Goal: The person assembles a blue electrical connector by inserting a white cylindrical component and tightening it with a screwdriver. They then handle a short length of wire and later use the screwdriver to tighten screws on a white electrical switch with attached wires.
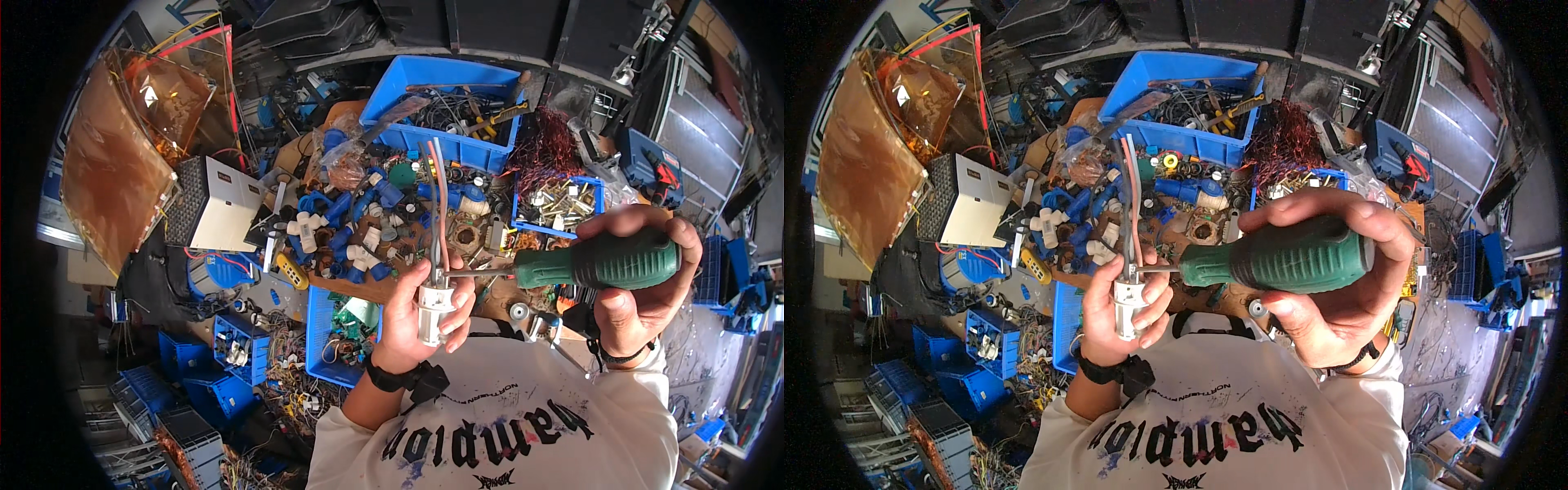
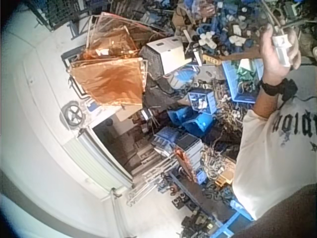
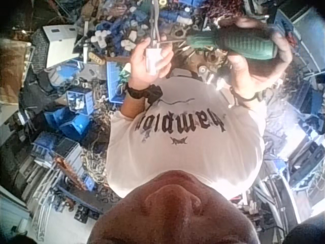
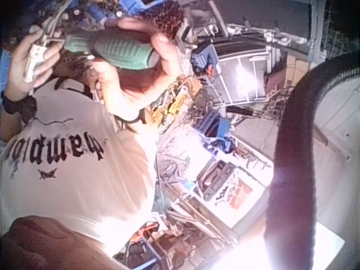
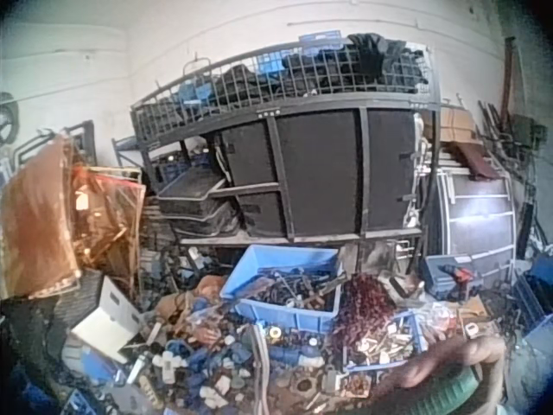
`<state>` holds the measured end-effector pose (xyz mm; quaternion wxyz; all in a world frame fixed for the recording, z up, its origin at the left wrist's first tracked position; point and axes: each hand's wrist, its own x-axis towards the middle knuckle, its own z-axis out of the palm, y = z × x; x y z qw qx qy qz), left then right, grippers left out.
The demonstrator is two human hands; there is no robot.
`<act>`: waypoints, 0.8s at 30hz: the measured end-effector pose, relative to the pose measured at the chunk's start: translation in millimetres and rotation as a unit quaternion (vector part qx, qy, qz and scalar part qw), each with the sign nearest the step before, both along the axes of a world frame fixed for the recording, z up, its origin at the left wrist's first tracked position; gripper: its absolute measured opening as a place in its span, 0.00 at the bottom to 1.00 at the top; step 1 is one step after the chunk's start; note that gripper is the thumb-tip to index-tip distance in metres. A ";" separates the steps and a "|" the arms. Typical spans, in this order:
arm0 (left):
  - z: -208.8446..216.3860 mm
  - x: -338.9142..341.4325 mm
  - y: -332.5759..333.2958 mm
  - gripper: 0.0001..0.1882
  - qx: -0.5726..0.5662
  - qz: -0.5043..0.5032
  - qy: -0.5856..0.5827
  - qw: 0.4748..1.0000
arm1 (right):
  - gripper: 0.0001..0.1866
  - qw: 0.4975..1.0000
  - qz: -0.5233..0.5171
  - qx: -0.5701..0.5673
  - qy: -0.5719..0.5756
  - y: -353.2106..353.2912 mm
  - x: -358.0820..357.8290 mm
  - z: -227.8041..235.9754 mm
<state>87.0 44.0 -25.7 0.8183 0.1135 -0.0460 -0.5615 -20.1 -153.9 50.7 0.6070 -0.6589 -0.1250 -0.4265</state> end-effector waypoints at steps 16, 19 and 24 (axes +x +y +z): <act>2.8 -3.0 1.5 0.21 0.025 0.016 -0.066 0.997 | 0.39 1.000 -0.023 0.011 -0.013 5.1 -8.0 5.6; 4.4 -3.5 0.1 0.21 0.028 0.020 -0.063 0.997 | 0.40 0.998 -0.049 0.021 -0.013 4.9 -8.8 4.9; 4.0 -2.9 1.1 0.22 0.039 0.020 -0.079 0.996 | 0.40 0.999 -0.028 0.027 -0.008 4.6 -8.1 4.4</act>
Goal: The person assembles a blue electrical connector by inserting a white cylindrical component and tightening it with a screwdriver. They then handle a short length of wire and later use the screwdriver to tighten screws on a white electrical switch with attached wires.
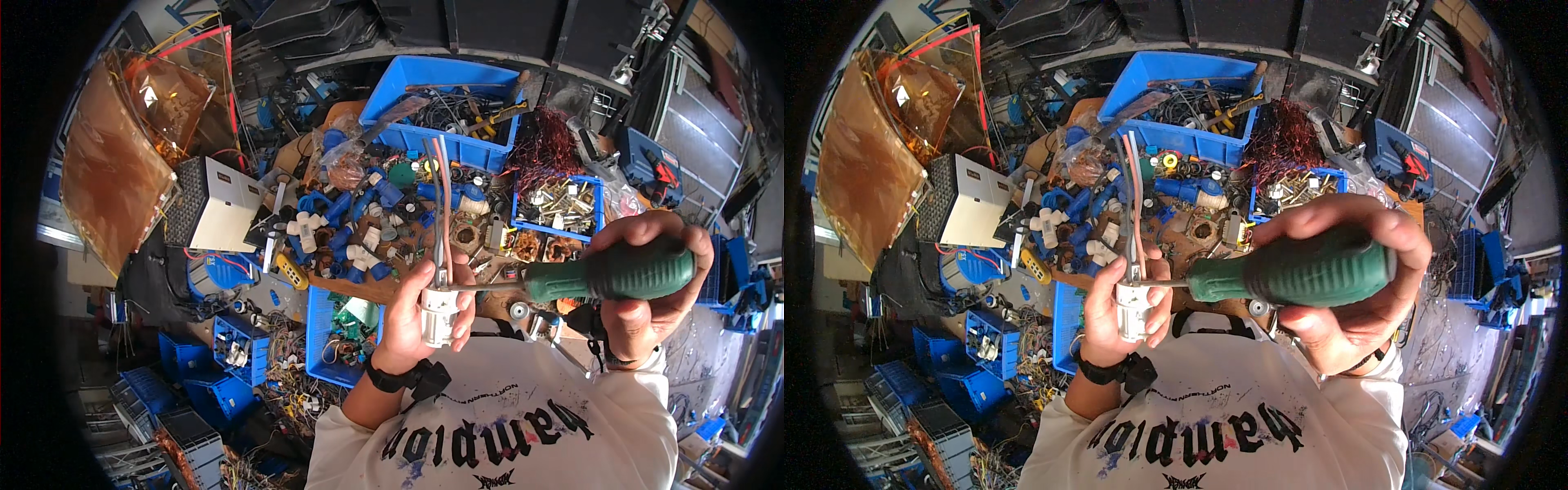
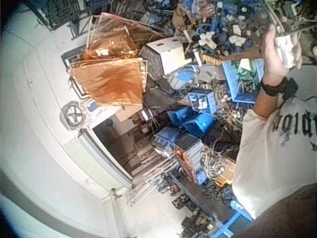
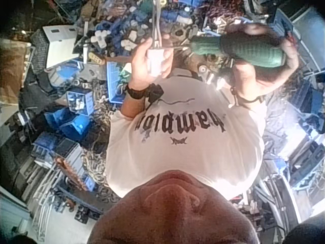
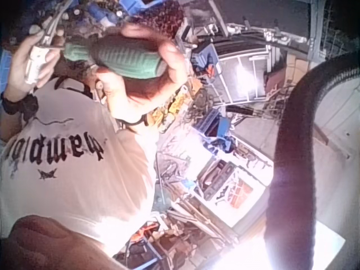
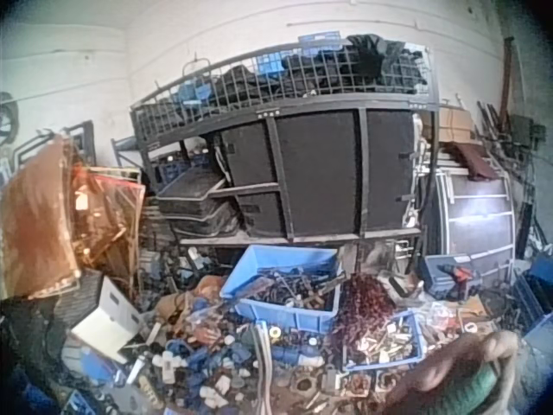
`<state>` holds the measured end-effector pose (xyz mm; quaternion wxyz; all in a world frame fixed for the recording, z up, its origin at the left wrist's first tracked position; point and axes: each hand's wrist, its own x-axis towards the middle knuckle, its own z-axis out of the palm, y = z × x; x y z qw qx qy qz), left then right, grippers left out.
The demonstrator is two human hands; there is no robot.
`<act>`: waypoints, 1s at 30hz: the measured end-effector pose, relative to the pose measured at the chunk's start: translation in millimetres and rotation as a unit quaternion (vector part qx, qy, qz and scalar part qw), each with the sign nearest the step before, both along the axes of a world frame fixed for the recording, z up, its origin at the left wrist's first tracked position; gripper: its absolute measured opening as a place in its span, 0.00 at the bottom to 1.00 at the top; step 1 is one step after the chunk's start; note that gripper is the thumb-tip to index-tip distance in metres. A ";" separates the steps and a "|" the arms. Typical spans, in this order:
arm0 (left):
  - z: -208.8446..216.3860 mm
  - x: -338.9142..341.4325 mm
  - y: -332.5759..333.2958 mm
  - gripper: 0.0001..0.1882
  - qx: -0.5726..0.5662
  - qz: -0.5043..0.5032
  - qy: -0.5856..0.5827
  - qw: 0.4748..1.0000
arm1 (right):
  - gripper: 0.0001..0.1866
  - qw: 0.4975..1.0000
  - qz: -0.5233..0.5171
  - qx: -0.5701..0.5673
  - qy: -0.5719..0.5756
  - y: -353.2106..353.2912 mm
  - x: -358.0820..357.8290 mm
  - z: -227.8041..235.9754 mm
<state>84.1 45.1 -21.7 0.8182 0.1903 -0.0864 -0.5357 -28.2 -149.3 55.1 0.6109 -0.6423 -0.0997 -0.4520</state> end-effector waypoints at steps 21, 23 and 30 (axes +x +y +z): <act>7.9 -3.4 -4.2 0.20 -0.023 0.027 0.092 0.995 | 0.40 1.000 -0.002 0.024 -0.013 2.9 -10.2 1.7; 7.0 -2.5 -4.1 0.20 -0.031 0.019 0.094 0.995 | 0.40 1.000 -0.001 0.023 -0.015 2.3 -10.3 0.4; 13.7 -5.4 -1.5 0.22 0.000 0.046 0.040 0.998 | 0.40 0.999 -0.026 0.024 -0.014 -0.4 -15.7 -0.9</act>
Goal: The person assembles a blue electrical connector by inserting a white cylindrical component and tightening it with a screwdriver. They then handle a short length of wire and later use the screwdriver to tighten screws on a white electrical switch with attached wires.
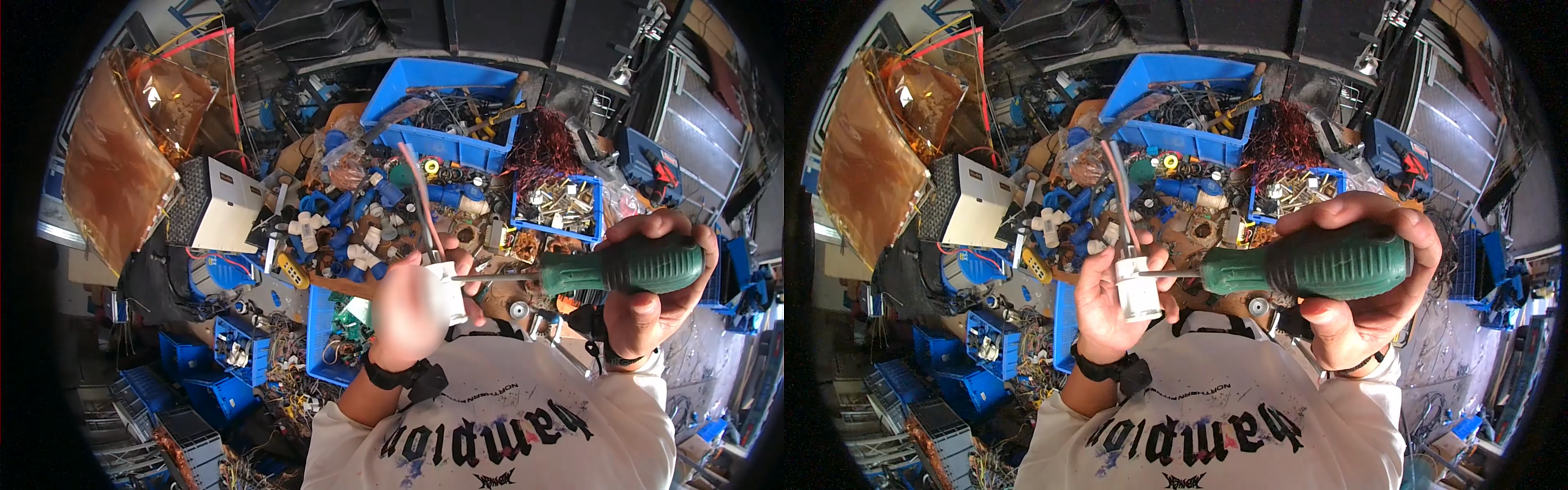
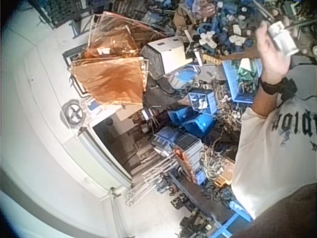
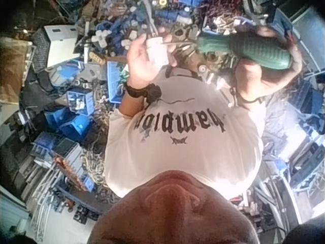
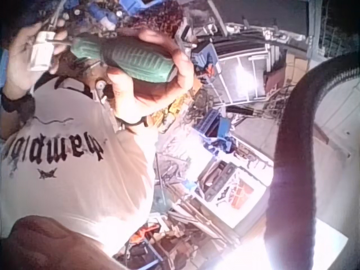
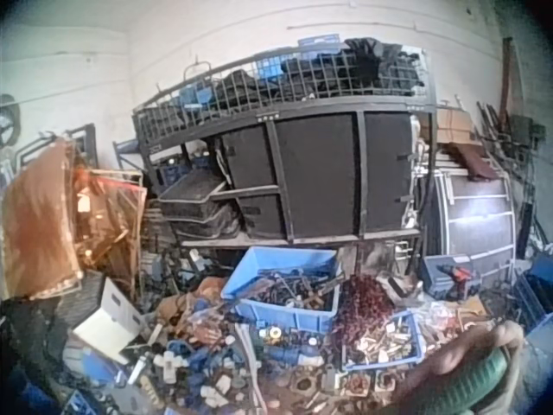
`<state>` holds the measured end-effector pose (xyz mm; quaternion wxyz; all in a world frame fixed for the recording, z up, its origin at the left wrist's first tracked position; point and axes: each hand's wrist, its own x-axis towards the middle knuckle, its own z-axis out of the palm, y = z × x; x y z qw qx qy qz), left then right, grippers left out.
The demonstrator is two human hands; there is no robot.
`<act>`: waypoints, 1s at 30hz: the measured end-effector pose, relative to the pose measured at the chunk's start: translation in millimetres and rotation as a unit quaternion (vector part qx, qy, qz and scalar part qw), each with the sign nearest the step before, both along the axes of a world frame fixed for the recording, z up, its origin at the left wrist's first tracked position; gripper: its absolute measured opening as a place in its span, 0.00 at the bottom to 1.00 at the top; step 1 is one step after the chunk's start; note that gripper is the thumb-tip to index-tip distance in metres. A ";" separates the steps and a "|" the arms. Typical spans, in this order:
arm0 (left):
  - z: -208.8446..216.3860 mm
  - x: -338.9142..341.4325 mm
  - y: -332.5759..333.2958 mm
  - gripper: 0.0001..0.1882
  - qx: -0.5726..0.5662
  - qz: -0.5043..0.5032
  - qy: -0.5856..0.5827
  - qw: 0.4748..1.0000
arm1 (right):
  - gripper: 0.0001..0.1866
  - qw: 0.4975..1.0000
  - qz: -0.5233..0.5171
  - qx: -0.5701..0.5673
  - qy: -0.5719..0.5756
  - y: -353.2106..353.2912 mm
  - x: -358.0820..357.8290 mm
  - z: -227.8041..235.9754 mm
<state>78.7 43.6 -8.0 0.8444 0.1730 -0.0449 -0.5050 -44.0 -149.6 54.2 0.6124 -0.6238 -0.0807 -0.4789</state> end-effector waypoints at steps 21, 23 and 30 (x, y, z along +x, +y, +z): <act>-1.6 4.4 6.7 0.25 0.081 0.055 -0.169 0.981 | 0.39 0.997 -0.063 0.033 0.011 -4.6 -2.9 -4.8; 2.3 3.7 5.0 0.24 0.096 0.056 -0.139 0.984 | 0.39 0.997 -0.064 0.031 0.013 -4.9 -3.8 -6.1; 3.2 5.1 5.0 0.22 0.034 0.050 -0.033 0.998 | 0.38 0.998 -0.059 0.029 0.013 -5.6 -1.5 -7.8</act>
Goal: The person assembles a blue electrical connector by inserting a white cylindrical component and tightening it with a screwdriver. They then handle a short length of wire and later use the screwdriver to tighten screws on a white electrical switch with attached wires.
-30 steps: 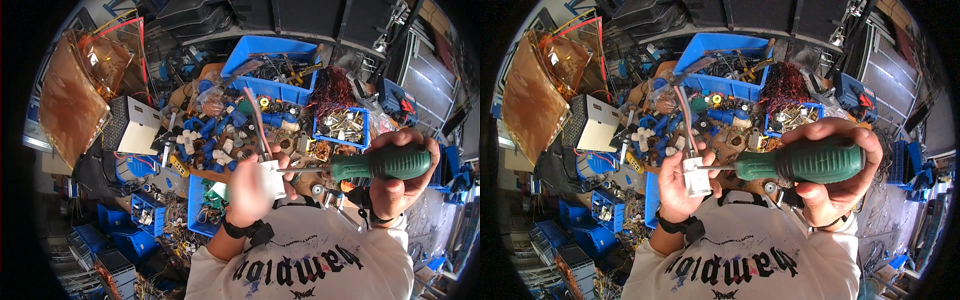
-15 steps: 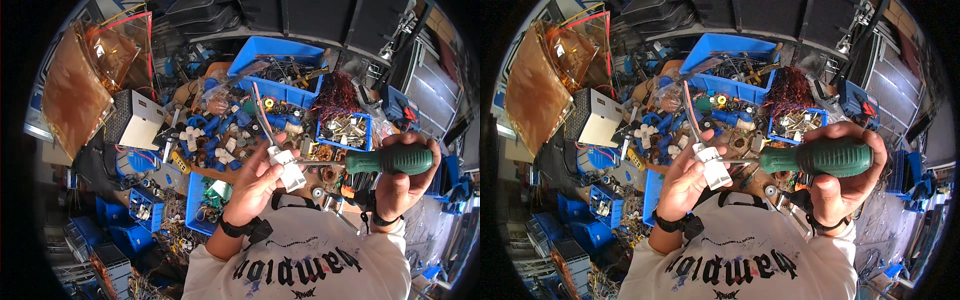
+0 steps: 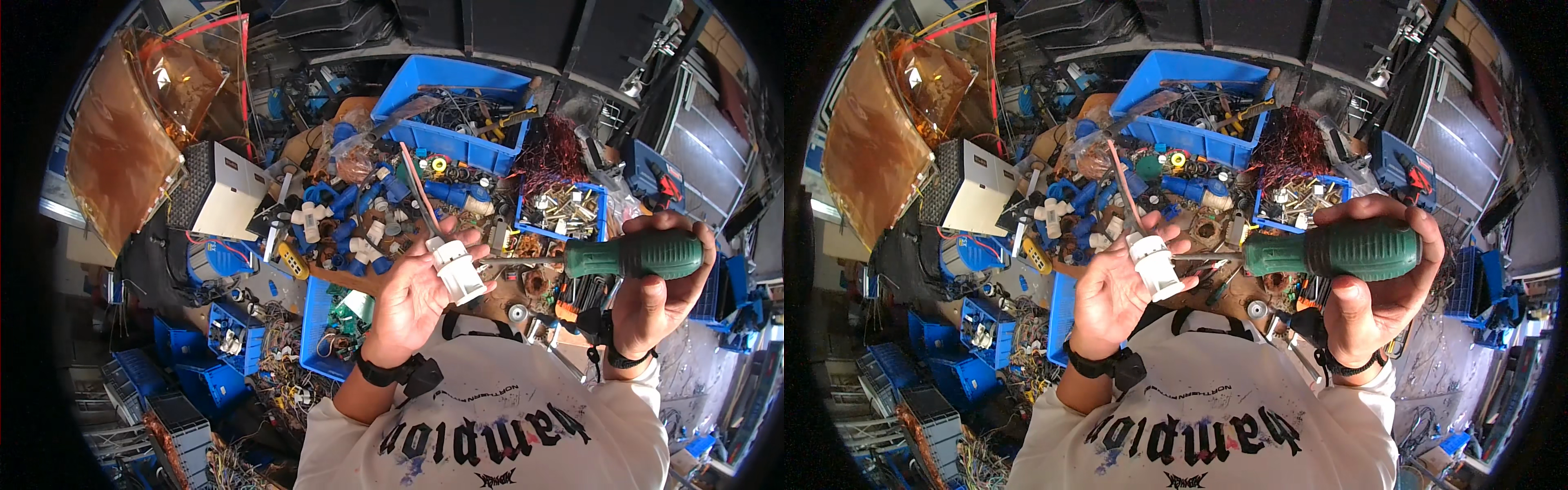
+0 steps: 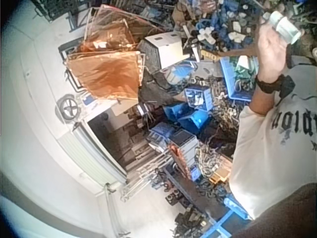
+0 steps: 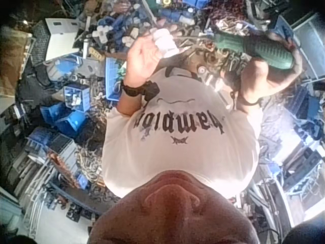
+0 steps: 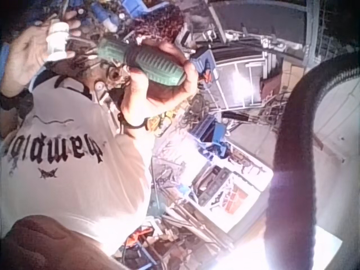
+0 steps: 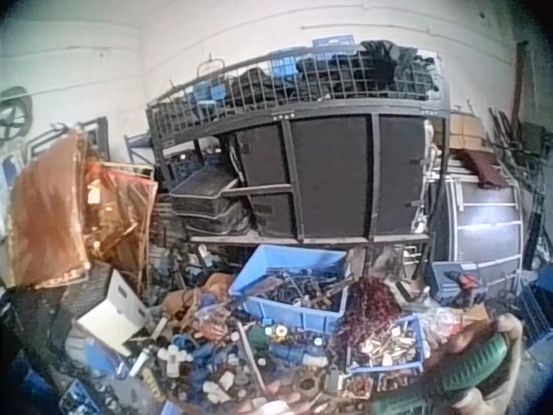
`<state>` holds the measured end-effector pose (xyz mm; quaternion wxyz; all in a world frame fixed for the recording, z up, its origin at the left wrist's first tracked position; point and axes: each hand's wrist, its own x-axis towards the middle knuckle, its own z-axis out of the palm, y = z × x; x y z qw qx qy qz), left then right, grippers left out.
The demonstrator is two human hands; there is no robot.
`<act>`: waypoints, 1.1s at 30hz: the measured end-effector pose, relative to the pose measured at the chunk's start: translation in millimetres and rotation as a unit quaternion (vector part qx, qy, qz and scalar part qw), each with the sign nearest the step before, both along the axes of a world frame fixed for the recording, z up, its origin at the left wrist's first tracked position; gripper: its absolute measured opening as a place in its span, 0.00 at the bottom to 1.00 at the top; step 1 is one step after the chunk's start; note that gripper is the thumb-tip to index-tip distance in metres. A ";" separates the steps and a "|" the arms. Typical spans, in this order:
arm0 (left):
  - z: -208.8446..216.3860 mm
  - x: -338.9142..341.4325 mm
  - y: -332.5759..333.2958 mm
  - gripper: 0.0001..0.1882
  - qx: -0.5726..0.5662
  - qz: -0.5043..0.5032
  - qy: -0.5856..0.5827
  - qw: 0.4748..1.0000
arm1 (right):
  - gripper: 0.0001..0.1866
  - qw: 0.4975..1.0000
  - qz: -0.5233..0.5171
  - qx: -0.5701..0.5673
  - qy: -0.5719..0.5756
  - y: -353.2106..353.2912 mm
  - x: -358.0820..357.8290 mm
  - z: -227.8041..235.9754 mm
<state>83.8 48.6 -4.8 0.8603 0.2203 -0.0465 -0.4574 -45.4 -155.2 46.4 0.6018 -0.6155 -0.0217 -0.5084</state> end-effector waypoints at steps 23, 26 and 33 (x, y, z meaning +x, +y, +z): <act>-8.3 -2.0 -4.5 0.15 0.072 0.068 -0.062 0.993 | 0.36 0.999 0.039 -0.003 -0.002 10.7 -0.4 -7.2; -5.6 -2.7 -5.8 0.20 0.070 0.056 -0.083 0.992 | 0.38 0.999 0.037 0.003 -0.010 10.1 -1.5 -10.0; -6.6 -1.2 -2.6 0.20 -0.033 0.036 -0.083 0.995 | 0.37 1.000 0.001 0.015 -0.004 6.6 -2.5 -8.5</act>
